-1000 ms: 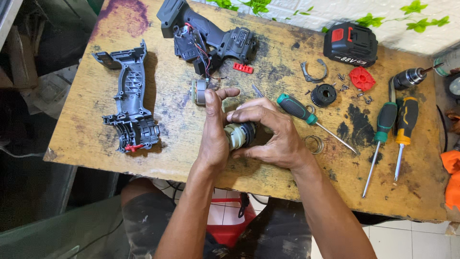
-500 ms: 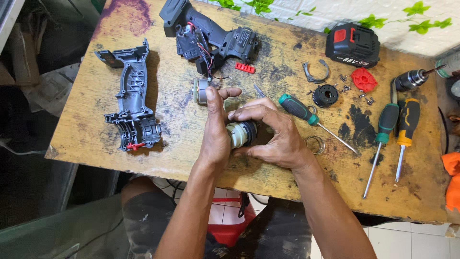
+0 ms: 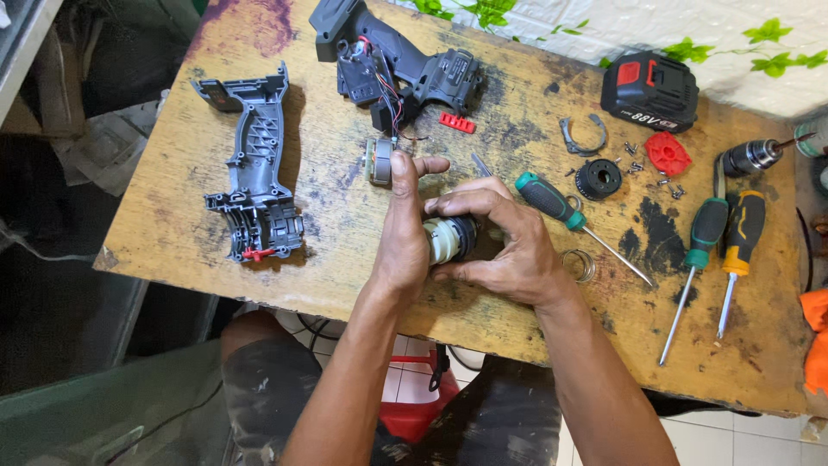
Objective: The person assembles a small electric motor by hand, fitting a black ring and a white cylindrical component onto the central shaft. They rotate and align the parts to ensure a proper fit on the workbench.
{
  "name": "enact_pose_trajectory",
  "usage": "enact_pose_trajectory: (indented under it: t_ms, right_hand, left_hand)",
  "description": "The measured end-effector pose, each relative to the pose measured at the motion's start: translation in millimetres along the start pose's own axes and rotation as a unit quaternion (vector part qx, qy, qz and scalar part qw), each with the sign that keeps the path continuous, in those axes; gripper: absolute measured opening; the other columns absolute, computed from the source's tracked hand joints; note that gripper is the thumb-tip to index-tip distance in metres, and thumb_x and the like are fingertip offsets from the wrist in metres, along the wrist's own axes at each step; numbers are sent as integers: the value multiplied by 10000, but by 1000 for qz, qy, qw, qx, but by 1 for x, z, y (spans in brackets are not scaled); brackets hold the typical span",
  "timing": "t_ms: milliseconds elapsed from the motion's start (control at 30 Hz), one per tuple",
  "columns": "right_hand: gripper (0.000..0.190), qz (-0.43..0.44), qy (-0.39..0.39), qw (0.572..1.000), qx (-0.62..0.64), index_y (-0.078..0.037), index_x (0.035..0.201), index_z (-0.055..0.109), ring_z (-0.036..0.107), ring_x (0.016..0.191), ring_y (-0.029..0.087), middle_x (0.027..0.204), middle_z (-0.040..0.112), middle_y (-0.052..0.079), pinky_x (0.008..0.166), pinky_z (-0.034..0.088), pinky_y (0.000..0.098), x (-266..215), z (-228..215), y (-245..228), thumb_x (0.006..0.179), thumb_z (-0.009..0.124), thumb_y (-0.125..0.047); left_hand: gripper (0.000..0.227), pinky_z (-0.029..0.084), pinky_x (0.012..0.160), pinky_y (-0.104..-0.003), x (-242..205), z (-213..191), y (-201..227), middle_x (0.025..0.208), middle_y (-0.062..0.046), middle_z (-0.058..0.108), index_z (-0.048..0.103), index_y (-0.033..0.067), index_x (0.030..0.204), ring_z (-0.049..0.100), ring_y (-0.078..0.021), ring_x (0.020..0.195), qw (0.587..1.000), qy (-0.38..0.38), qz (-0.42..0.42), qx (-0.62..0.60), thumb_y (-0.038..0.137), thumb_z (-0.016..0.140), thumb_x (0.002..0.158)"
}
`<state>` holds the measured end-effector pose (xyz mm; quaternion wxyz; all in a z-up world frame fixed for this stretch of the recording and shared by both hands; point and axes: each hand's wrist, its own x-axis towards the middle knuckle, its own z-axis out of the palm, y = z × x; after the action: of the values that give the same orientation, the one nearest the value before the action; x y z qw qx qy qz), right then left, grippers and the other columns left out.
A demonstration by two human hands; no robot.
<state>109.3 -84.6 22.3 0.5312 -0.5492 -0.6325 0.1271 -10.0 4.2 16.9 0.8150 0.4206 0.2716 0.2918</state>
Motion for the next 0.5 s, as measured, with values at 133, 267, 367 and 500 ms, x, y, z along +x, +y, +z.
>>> enact_pose_trajectory:
  t_ms: [133,267,367,500]
  right_hand:
    - [597,1,1,1000,-5,-69,1128,703,694,1071,338,1111,757,120,1007,494,474,-1,0,0,641,1001,-244]
    - [587,7,1,1000,-4,-64,1115,712,701,1080,331,1115,763,114,1013,496,463,0,-1,-2,642,998,-260]
    - [584,13,0,1000,-1,-65,1117,719,700,1087,322,1120,766,108,1015,496,459,0,-1,-2,643,996,-263]
    - [592,19,-13,1000,-5,-52,1133,710,696,1114,345,1126,759,122,1027,496,472,-2,-3,0,636,1002,-192]
  left_hand:
    - [777,464,959,-355,-10,10,10,902,-141,645,563,60,1308,582,-232,909,999,22,14,29,700,282,970]
    - [776,410,1034,-385,-11,11,10,1080,-188,629,575,58,1311,553,-268,1035,997,26,36,68,694,279,980]
    - [792,367,1076,-416,-9,11,7,1195,-214,595,581,47,1319,522,-288,1102,994,25,60,91,696,271,989]
    - [868,293,1143,-609,-8,5,7,1303,-330,527,502,-14,1373,481,-521,1292,984,13,92,153,703,191,994]
